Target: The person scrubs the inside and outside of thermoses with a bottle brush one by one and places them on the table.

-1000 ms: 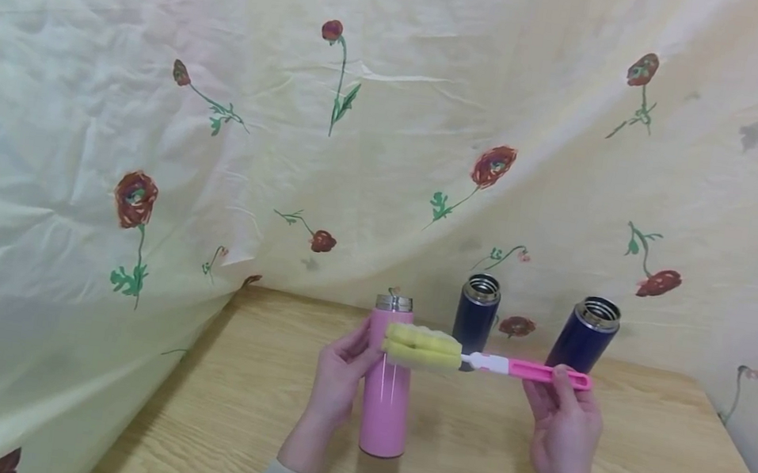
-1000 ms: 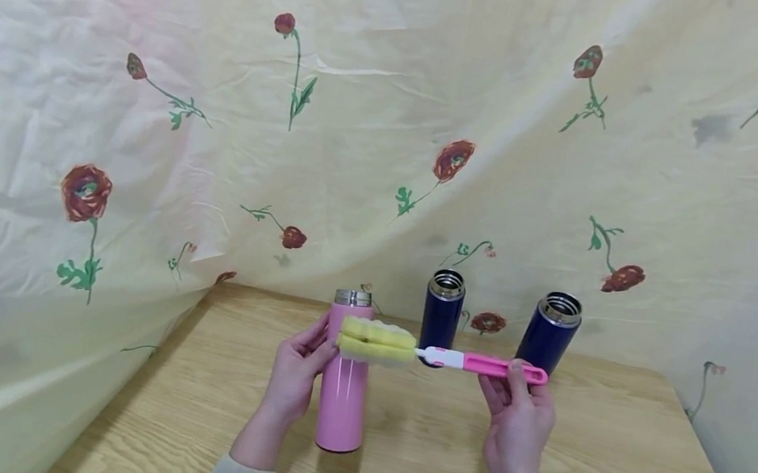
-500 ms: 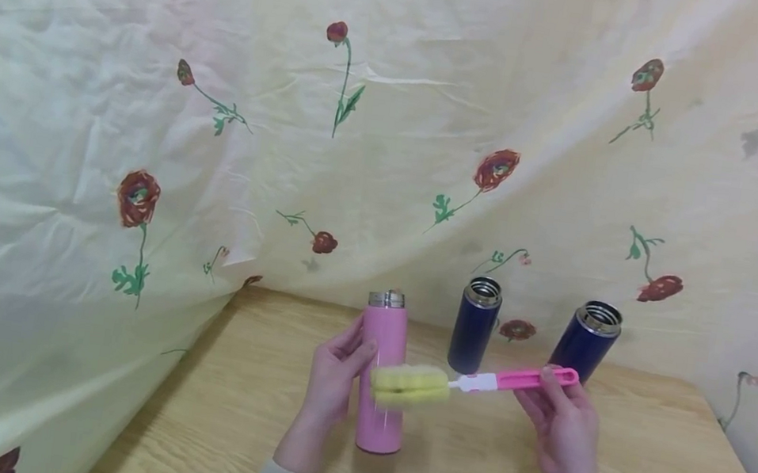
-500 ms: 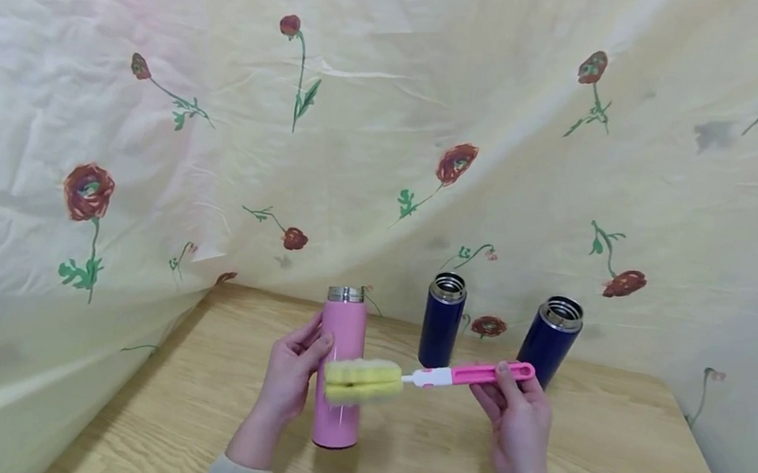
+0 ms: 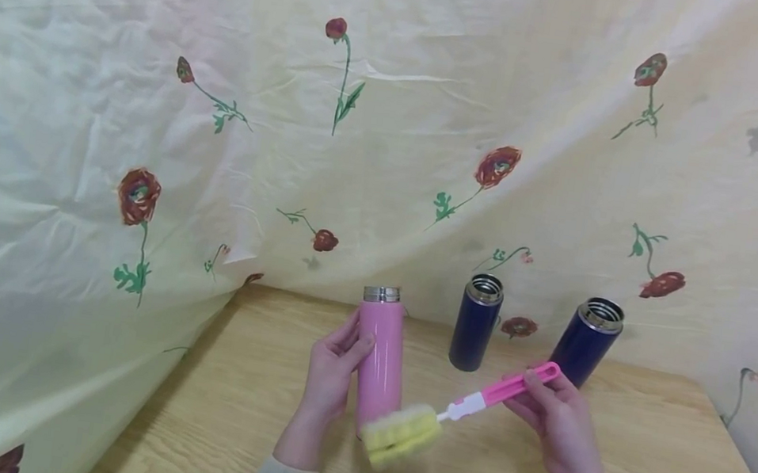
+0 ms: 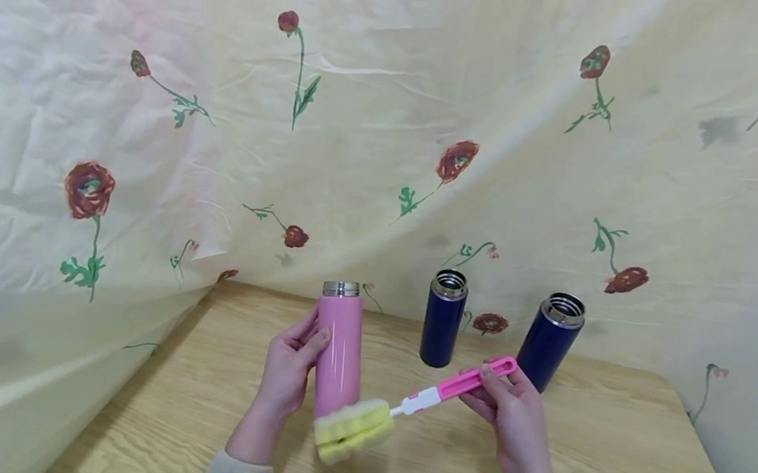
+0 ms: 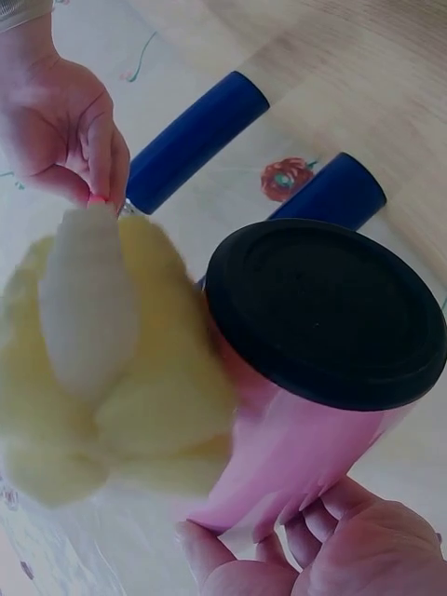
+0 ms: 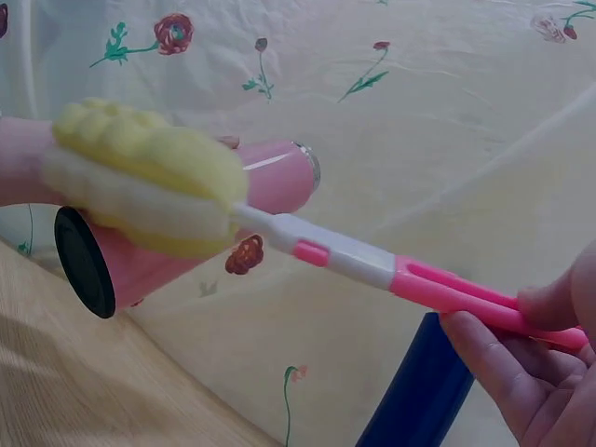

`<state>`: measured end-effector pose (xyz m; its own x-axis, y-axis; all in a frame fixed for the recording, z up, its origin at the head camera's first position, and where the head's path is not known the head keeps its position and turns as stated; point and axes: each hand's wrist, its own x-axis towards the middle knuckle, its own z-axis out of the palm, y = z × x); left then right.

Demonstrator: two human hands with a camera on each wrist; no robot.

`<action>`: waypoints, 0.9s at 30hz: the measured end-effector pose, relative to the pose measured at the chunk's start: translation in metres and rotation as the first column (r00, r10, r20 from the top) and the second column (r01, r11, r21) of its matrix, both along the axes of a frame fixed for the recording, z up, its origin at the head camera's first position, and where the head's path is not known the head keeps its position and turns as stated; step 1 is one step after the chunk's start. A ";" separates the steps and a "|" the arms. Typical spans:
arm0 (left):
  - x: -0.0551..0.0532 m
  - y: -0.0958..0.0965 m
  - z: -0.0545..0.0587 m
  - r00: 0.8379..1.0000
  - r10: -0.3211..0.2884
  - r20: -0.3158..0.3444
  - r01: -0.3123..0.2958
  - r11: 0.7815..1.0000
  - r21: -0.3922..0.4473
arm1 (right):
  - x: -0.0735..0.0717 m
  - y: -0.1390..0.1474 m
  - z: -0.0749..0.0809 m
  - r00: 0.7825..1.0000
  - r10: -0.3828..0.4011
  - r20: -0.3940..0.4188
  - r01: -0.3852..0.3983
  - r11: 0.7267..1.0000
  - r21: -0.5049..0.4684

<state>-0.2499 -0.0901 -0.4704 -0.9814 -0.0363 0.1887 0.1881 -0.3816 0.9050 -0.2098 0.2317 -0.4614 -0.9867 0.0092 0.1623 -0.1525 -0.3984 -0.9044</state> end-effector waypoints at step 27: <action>0.001 0.001 0.001 1.000 0.001 0.023 -0.001 1.000 0.016 | -0.002 0.005 0.000 0.999 0.051 0.018 -0.053 0.989 0.140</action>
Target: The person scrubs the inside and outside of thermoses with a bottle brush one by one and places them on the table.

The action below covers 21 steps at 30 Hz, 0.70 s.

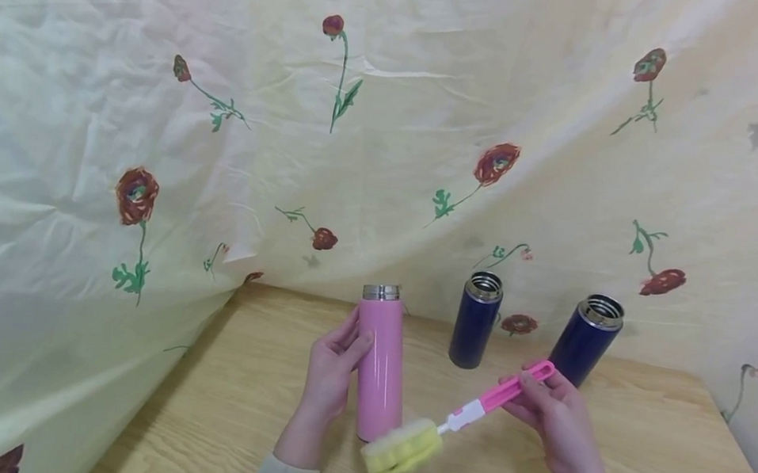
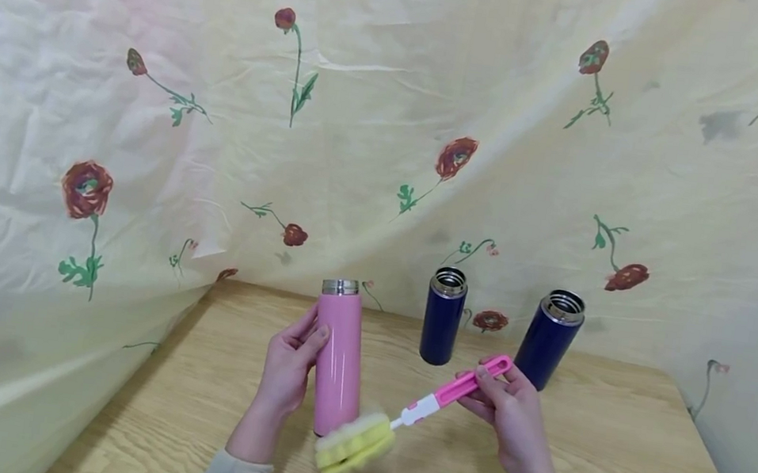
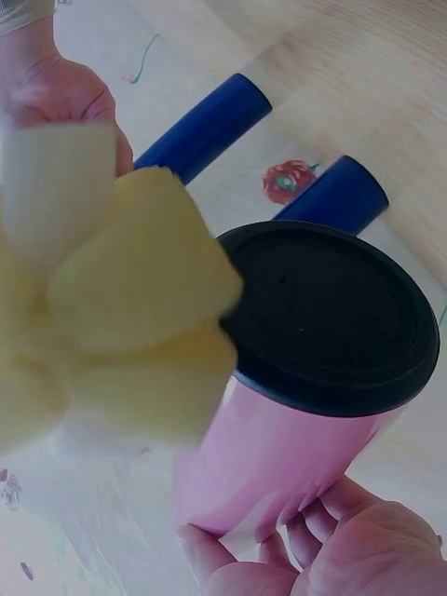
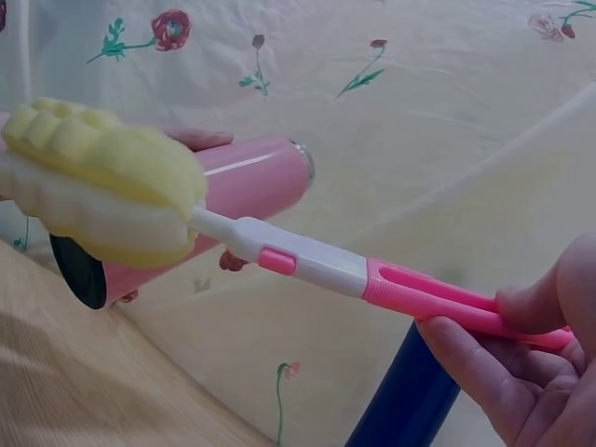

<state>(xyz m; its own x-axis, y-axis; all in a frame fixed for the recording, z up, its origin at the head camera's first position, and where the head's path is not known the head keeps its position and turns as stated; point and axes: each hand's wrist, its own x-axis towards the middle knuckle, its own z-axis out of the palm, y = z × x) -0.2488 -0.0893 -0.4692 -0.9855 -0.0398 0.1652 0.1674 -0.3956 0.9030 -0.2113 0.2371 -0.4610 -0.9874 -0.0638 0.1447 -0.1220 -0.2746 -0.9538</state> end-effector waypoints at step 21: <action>0.003 0.008 -0.005 0.992 -0.116 -0.046 0.114 0.992 -0.046 | 0.003 0.010 0.005 0.991 -0.112 0.067 0.131 0.890 -0.437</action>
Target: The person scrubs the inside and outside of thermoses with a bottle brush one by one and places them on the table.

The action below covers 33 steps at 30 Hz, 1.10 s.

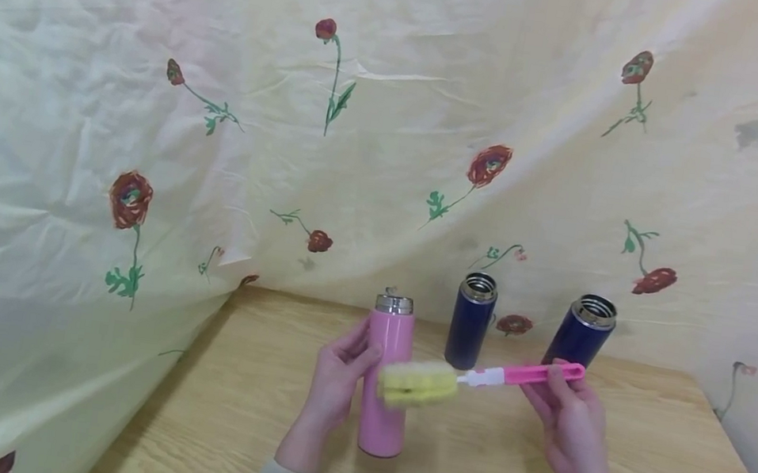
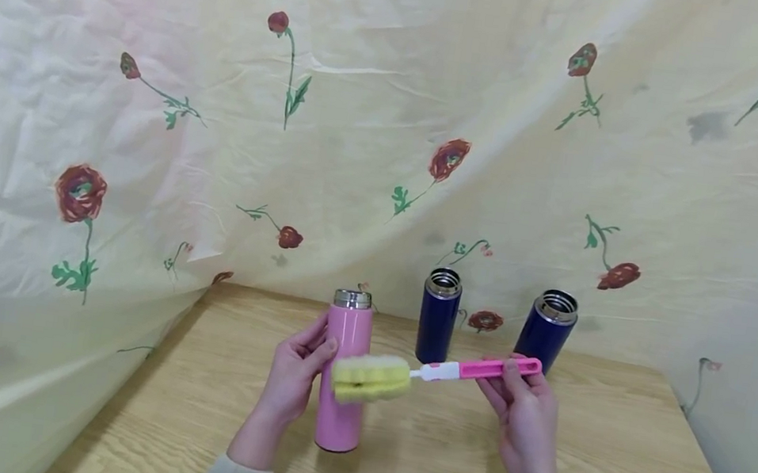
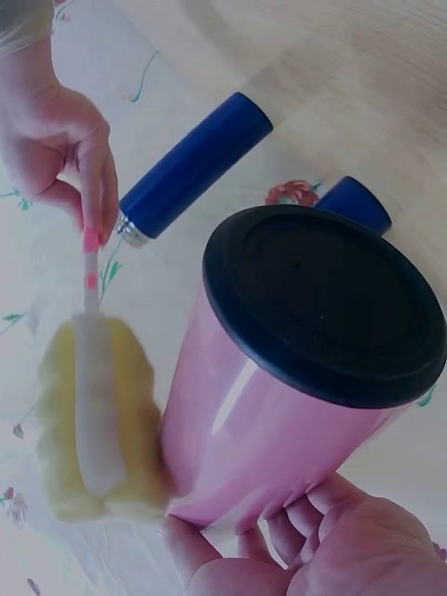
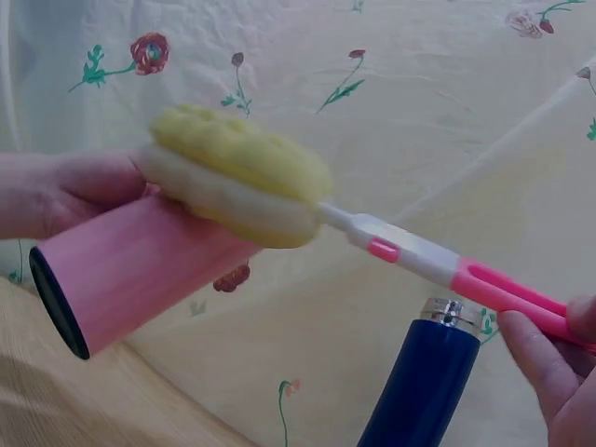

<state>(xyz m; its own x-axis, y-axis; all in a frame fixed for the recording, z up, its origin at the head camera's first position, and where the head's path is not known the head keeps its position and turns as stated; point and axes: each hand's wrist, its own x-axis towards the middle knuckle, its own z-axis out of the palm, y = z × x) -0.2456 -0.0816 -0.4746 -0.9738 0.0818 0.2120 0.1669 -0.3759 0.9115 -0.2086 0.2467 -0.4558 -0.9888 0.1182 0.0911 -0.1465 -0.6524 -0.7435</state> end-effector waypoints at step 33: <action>0.012 0.008 0.003 0.997 -0.070 -0.037 0.063 0.983 -0.172 | 0.010 -0.007 0.007 0.984 -0.162 0.069 0.176 0.906 -0.385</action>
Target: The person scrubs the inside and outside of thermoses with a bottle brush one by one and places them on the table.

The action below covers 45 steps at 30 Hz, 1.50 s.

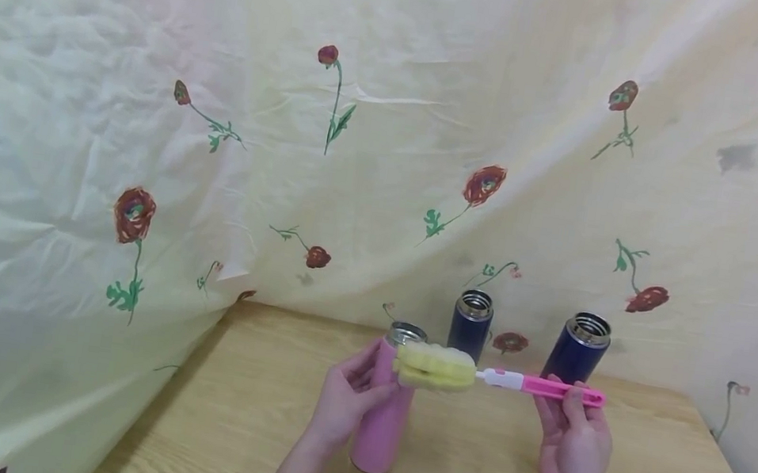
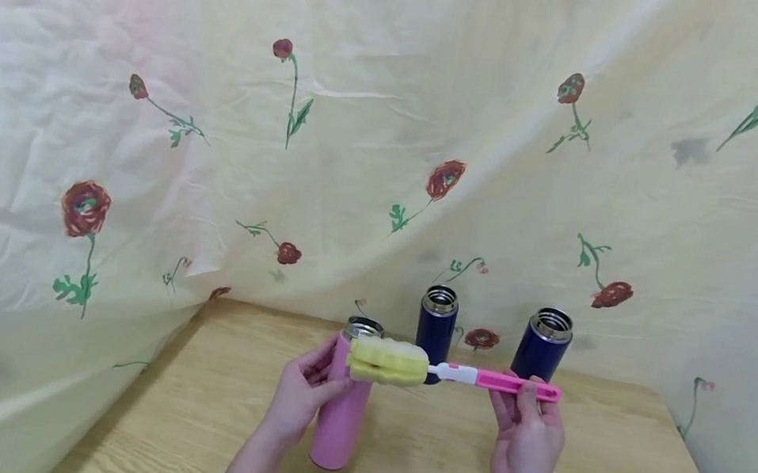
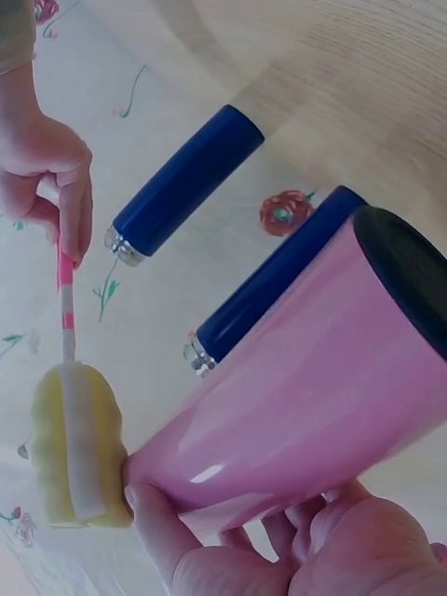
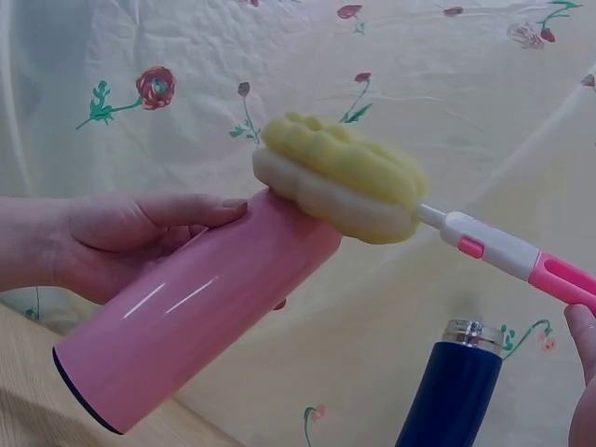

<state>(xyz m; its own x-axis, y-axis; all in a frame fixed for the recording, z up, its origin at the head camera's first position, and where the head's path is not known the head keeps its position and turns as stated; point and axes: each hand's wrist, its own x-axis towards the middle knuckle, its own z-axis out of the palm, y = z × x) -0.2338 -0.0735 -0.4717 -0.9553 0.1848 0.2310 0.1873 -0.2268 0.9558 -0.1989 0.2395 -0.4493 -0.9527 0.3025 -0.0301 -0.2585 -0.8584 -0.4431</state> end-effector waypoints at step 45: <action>0.000 0.007 -0.004 0.999 -0.005 0.036 0.005 1.000 -0.011 | 0.000 -0.001 0.008 0.982 -0.151 0.109 0.156 0.987 -0.039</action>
<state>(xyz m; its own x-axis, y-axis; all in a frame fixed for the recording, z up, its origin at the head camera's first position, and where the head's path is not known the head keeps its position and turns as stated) -0.2341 -0.0668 -0.4759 -0.9621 0.1916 0.1943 0.1514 -0.2174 0.9643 -0.1994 0.2384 -0.4412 -0.8857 0.4409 -0.1457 -0.3430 -0.8327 -0.4347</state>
